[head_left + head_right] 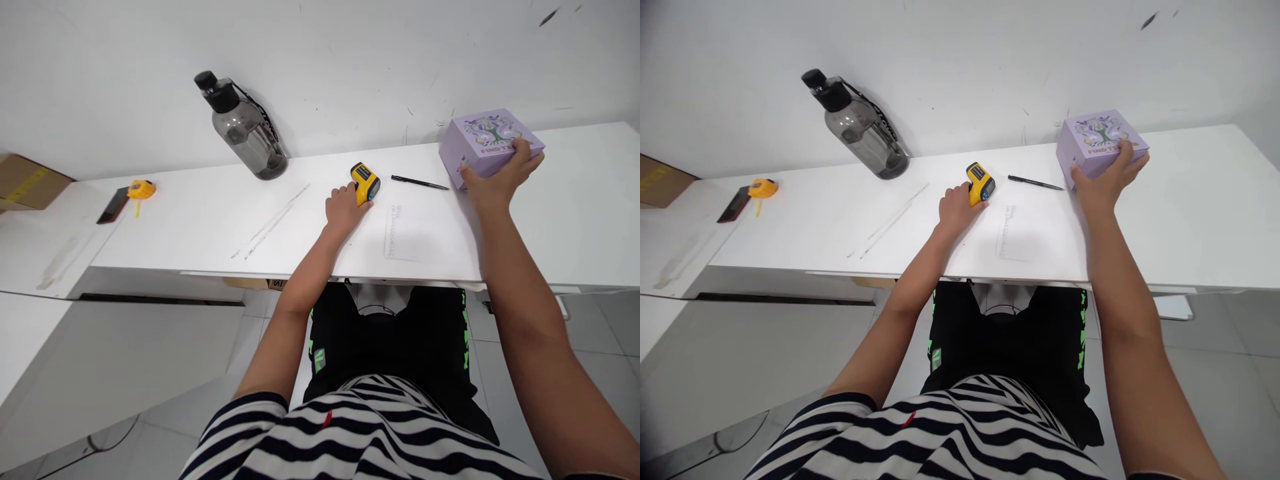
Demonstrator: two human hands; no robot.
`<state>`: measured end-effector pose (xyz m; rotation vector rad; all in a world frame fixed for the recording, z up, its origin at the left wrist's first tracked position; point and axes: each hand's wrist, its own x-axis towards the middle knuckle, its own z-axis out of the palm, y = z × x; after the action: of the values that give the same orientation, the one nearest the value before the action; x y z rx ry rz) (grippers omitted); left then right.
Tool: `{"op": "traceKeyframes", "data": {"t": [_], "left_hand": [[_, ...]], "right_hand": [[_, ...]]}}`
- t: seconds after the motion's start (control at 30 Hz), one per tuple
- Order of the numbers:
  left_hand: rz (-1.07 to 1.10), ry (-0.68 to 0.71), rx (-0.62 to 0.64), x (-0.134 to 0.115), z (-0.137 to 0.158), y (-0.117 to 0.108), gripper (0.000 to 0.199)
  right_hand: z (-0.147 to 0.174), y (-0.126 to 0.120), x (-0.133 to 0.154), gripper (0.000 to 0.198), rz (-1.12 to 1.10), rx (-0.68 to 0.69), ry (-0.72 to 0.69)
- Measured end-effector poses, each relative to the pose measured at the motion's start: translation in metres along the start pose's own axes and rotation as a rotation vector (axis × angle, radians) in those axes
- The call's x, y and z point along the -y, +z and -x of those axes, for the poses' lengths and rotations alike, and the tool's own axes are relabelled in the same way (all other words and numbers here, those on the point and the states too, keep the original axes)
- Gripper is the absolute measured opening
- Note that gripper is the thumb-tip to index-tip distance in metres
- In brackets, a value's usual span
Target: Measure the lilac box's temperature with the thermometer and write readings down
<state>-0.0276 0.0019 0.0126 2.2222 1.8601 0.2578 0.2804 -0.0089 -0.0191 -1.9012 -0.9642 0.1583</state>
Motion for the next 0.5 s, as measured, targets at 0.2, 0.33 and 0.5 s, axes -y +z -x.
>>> {"op": "traceKeyframes", "data": {"t": [0.2,0.33,0.5], "left_hand": [[-0.008,0.016,-0.009,0.0,0.001,0.001,0.059],[-0.01,0.016,-0.018,0.0,0.001,0.001,0.059],[-0.034,0.014,-0.013,0.0,-0.001,0.003,0.061]], "right_hand": [[0.001,0.001,-0.002,0.099,0.041,0.021,-0.002],[0.015,-0.008,0.014,0.084,0.211,0.007,-0.251],[0.025,-0.007,0.02,0.03,0.186,0.136,-0.552]]}}
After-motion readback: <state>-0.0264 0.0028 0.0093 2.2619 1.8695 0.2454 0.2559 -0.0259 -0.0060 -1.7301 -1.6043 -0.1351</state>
